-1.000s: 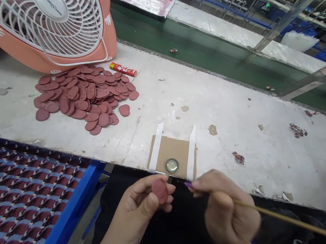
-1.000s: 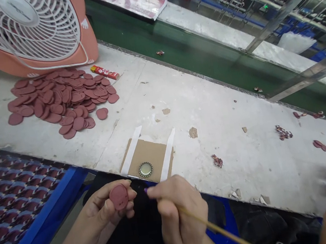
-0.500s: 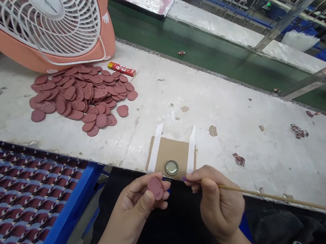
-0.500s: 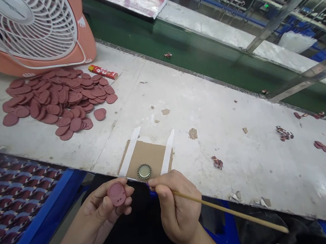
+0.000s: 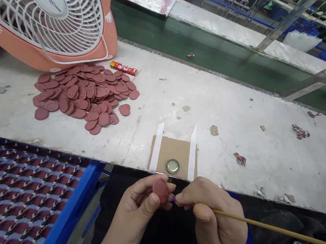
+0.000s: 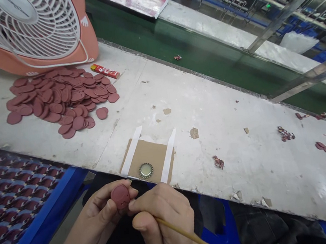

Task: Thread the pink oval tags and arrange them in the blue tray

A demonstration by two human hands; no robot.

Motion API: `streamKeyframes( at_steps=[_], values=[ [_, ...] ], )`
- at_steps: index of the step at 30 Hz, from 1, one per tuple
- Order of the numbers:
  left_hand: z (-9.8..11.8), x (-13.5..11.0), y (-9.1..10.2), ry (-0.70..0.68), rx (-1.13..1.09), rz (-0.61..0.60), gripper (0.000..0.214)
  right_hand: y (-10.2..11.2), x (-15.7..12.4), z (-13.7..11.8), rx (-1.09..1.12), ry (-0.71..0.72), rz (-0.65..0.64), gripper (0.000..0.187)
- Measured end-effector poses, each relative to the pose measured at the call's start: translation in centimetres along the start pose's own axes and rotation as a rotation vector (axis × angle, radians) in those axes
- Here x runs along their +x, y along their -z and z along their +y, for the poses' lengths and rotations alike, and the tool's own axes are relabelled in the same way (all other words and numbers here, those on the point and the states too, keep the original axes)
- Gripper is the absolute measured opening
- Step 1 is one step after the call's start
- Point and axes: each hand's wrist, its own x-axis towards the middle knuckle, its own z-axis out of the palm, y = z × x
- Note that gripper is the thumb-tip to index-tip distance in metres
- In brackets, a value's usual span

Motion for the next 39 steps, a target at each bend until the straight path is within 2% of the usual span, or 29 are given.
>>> streamKeyframes(
  at_steps=[4,7,10,14,19,26,31,35,39],
  values=[
    [-0.1,0.0,0.1,0.005,-0.004,-0.011,0.024,0.0,-0.1,0.0,0.013,0.003,-0.004,0.031],
    [0.0,0.1,0.1,0.021,-0.02,0.008,0.024,0.2,-0.7,0.9,0.04,-0.003,0.085,0.031],
    [0.0,0.3,0.0,0.019,-0.034,0.02,0.023,0.5,-1.1,2.6,-0.068,-0.06,0.153,0.029],
    [0.0,0.2,0.1,0.005,-0.024,0.031,0.02,0.6,-1.1,4.8,-0.204,-0.093,0.127,0.023],
    [-0.2,0.4,0.3,0.01,-0.003,0.019,0.023,0.4,-0.6,5.5,-0.263,-0.072,0.098,0.023],
    [-0.4,0.6,0.7,0.005,0.006,-0.019,0.019,0.5,-0.7,5.1,-0.208,-0.102,0.102,0.022],
    [-0.3,0.5,0.4,0.002,-0.007,-0.026,0.019,0.4,-1.1,3.1,-0.044,-0.138,0.157,0.029],
    [-0.3,0.4,0.3,0.011,-0.02,-0.027,0.025,0.1,-0.8,1.6,0.095,-0.087,0.092,0.03],
    [-0.3,0.4,0.3,-0.001,-0.028,-0.03,0.025,-0.2,-0.3,1.2,0.085,-0.051,0.037,0.028]
  ],
)
